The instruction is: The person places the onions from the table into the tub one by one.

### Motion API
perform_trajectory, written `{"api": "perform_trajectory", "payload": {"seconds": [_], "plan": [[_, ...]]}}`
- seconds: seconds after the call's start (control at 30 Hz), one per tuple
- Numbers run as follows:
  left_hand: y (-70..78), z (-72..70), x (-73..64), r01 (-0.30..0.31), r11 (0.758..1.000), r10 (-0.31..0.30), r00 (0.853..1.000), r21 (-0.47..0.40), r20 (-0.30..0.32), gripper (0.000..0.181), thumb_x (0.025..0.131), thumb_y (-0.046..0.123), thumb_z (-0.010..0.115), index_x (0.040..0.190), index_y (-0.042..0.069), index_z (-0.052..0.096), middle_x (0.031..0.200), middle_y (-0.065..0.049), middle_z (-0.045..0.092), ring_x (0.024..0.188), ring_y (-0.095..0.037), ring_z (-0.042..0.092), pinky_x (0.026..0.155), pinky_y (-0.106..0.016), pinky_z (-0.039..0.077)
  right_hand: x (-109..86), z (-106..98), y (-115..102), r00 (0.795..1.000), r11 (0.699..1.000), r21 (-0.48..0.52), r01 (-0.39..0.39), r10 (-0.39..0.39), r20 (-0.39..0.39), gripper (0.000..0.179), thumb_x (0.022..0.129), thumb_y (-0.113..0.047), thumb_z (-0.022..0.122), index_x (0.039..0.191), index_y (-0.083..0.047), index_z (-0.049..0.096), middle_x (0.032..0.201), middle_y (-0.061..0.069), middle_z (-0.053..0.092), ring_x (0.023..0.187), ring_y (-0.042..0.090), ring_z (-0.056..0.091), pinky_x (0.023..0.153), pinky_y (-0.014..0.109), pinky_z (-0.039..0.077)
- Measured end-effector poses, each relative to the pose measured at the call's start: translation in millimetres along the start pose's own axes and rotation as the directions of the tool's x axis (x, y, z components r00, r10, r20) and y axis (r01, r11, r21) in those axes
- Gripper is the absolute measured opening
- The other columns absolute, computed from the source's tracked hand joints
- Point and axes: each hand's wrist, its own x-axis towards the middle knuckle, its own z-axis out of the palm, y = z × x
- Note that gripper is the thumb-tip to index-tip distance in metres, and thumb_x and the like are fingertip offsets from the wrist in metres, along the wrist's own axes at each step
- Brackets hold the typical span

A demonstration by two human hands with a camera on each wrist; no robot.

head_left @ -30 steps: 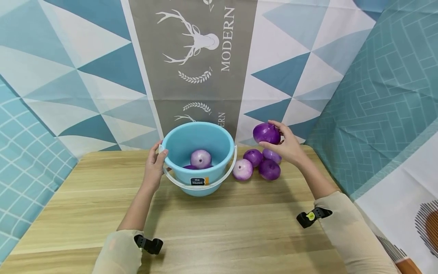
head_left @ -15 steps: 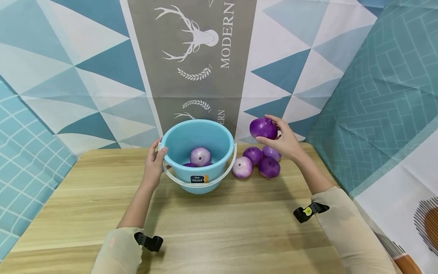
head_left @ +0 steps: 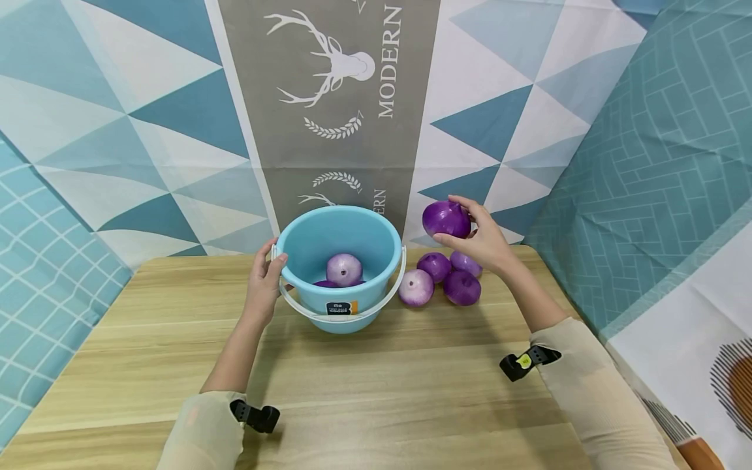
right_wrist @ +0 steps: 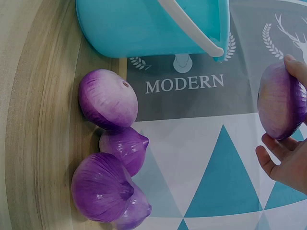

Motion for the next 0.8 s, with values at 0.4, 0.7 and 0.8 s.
{"api": "perform_trajectory", "payload": {"seconds": [0.4,0.7,0.8], "plan": [[-1.3,0.0,0.2,0.011,1.000,-0.011,1.000,-0.012,0.003,0.053,0.096,0.038,0.045,0.146,0.030,0.028,0.138,-0.014,0.038,0.117,-0.029,0.047,0.090,-0.044,0.051,1.4,4.2,-5.3,1.000,1.000,0.006,0.007,-0.007,0.019,0.079,0.077,-0.038,0.075,0.143,-0.024,0.035,0.131,0.011,0.040,0.115,0.027,0.046,0.089,0.046,0.052],[-1.8,0.0,-0.2,0.008,1.000,-0.008,1.000,-0.011,0.000,0.052,0.096,0.037,0.045,0.145,0.029,0.028,0.138,-0.014,0.039,0.117,-0.027,0.046,0.090,-0.044,0.051,2.3,7.2,-9.6,1.000,1.000,0.000,0.015,-0.015,0.022,0.078,0.077,-0.040,0.075,0.142,-0.026,0.035,0.130,0.010,0.041,0.113,0.026,0.046,0.089,0.045,0.051],[-0.8,0.4,-0.6,0.009,1.000,-0.009,1.000,-0.014,0.003,0.053,0.096,0.038,0.045,0.145,0.029,0.028,0.138,-0.014,0.038,0.118,-0.028,0.046,0.090,-0.043,0.051,2.2,8.2,-10.0,1.000,1.000,0.003,0.021,-0.021,0.023,0.078,0.076,-0.039,0.076,0.142,-0.026,0.036,0.128,0.010,0.042,0.111,0.025,0.046,0.088,0.044,0.051]]}}
